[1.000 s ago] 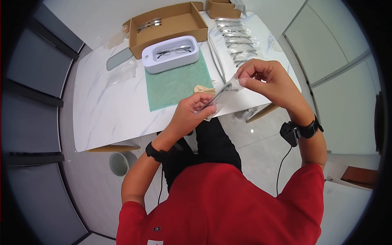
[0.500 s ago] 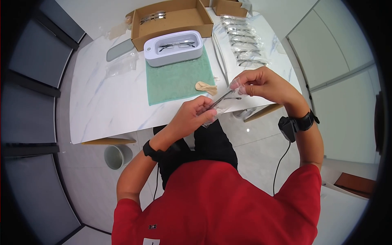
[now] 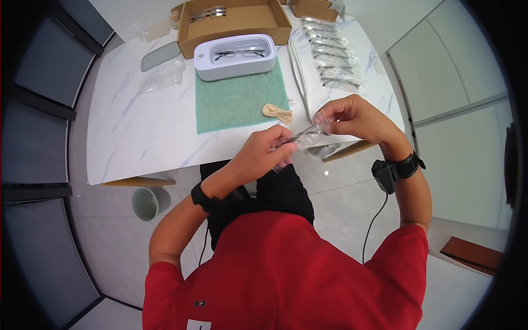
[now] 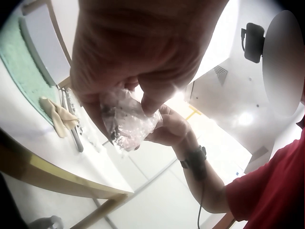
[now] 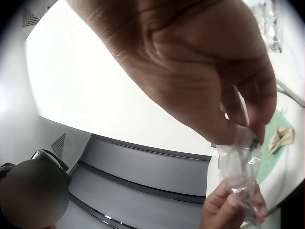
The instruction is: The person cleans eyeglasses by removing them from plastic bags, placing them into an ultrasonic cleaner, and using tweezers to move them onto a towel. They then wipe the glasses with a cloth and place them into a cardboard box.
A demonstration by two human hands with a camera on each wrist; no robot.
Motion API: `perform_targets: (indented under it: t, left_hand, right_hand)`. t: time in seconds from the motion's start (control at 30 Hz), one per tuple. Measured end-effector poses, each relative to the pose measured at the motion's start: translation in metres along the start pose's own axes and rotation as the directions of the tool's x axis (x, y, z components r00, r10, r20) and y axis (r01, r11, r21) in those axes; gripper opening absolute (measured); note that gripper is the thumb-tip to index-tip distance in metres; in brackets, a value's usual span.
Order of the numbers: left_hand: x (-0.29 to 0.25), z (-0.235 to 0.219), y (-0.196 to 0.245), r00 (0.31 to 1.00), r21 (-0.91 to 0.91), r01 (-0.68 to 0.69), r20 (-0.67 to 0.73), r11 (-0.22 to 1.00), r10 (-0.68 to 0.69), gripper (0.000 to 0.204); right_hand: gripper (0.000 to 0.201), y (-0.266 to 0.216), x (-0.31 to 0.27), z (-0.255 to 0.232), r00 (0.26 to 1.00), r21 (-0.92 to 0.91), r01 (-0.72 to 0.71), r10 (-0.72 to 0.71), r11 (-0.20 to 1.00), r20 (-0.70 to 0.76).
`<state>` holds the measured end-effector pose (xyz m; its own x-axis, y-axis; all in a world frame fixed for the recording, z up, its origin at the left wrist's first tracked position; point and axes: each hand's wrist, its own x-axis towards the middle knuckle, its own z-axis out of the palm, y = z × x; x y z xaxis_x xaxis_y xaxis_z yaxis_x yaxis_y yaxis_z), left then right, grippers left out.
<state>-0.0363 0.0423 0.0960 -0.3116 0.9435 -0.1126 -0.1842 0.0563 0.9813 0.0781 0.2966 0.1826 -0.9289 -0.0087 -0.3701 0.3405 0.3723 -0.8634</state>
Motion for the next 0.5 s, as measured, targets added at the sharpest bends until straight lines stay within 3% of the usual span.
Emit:
perform_targets:
  t: [0.37, 0.5]
  left_hand:
    - [-0.004, -0.005, 0.002, 0.991, 0.019, 0.117, 0.06, 0.993, -0.118, 0.02]
    - [-0.004, -0.008, -0.001, 0.996, -0.04, 0.087, 0.025, 0.995, -0.086, 0.02]
  right_hand:
    - [0.026, -0.01, -0.007, -0.002, 0.999, -0.087, -0.036, 0.032, 0.996, -0.042]
    - [0.028, -0.009, -0.007, -0.002, 0.998, -0.072, -0.048, 0.046, 0.996, -0.039]
